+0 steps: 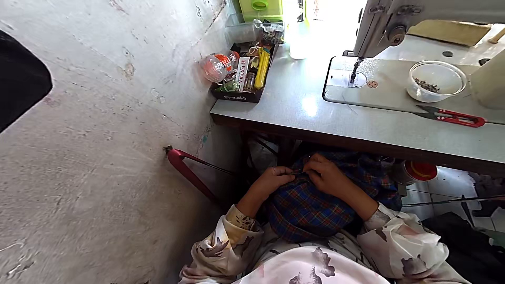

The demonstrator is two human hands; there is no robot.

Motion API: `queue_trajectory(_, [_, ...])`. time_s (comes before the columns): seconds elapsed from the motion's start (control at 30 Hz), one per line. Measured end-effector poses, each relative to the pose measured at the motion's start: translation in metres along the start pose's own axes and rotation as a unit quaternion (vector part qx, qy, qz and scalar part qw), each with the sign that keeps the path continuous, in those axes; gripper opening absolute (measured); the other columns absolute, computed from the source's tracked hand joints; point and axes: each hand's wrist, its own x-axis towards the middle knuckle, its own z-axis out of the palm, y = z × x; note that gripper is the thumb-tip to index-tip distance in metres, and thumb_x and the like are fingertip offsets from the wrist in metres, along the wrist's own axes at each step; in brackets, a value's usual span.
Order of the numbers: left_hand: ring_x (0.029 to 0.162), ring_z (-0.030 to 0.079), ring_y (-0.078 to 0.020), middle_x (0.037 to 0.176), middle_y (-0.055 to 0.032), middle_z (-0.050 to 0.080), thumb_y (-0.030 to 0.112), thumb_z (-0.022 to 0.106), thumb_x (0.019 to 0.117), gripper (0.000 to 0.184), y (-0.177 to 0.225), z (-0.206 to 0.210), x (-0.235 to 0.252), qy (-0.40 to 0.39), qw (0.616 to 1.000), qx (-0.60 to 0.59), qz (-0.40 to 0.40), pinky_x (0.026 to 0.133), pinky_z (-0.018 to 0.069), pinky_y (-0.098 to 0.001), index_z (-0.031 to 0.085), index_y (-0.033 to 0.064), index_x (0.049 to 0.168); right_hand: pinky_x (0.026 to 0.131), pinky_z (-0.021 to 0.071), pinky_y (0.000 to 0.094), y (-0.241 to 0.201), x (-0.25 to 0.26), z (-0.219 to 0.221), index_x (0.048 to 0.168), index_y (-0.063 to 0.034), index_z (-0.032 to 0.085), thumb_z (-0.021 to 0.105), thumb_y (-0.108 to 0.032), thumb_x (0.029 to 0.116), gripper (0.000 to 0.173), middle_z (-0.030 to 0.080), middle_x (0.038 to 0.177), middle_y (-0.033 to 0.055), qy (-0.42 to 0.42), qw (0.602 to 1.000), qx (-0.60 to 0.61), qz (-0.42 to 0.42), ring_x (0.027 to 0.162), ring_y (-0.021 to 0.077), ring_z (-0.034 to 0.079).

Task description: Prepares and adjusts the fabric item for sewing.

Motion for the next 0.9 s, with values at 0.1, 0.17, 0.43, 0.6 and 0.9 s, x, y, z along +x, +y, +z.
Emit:
queue_trajectory(0.1, [0.080, 0.067, -0.0015, 0.086, 0.0039, 0.071, 0.004, 0.064, 0.0972, 0.007, 0.001, 0.000, -0.001, 0.000, 1.000, 0.003, -0.005, 0.077, 0.0553, -0.0202, 0.070, 0.0031, 0.098, 0.081, 0.0560, 0.0342, 0.000, -0.001, 0.002, 0.102, 0.0026, 0.073, 0.054, -0.004, 0.0969, 0.021, 0.066, 0.099, 0.0178, 0.005, 1.000, -0.003, -0.003, 0.090, 0.0242, 0.065])
queue_trajectory(0.17, [0.079, 0.067, -0.0016, 0.085, 0.0036, 0.071, 0.004, 0.064, 0.0973, 0.007, 0.001, 0.000, 0.000, 0.001, 1.000, 0.003, -0.009, 0.076, 0.0553, -0.0200, 0.071, 0.0033, 0.097, 0.081, 0.0558, 0.0339, 0.002, -0.002, 0.002, 0.102, 0.0025, 0.074, 0.054, -0.004, 0.0967, 0.022, 0.066, 0.100, 0.0175, 0.009, 1.000, 0.004, -0.003, 0.090, 0.0238, 0.065])
queue_trajectory(0.43, [0.079, 0.066, -0.0009, 0.085, 0.0042, 0.071, 0.005, 0.065, 0.0966, 0.006, 0.000, 0.000, 0.000, 0.008, 1.000, 0.017, -0.001, 0.076, 0.0551, -0.0199, 0.071, 0.0044, 0.096, 0.082, 0.0556, 0.0338, 0.004, -0.003, 0.005, 0.102, 0.0022, 0.074, 0.053, -0.006, 0.0975, 0.023, 0.066, 0.100, 0.0178, 0.016, 1.000, 0.009, 0.009, 0.091, 0.0237, 0.065])
queue_trajectory(0.6, [0.076, 0.065, -0.0008, 0.082, 0.0049, 0.070, 0.005, 0.066, 0.0961, 0.005, 0.000, 0.001, -0.002, 0.006, 1.000, 0.019, 0.000, 0.074, 0.0546, -0.0193, 0.070, 0.0048, 0.094, 0.084, 0.0563, 0.0358, 0.000, -0.005, 0.008, 0.106, 0.0014, 0.073, 0.053, -0.006, 0.0990, 0.023, 0.066, 0.103, 0.0185, 0.009, 1.000, -0.009, 0.022, 0.092, 0.0253, 0.066])
queue_trajectory(0.9, [0.081, 0.067, -0.0018, 0.088, 0.0041, 0.071, 0.004, 0.066, 0.0952, 0.007, 0.000, 0.000, -0.002, -0.023, 1.000, 0.012, -0.003, 0.078, 0.0558, -0.0212, 0.071, 0.0040, 0.100, 0.085, 0.0534, 0.0313, 0.004, -0.007, 0.011, 0.105, 0.0018, 0.074, 0.054, -0.007, 0.0998, 0.022, 0.065, 0.101, 0.0164, 0.019, 0.995, 0.077, 0.061, 0.093, 0.0194, 0.063])
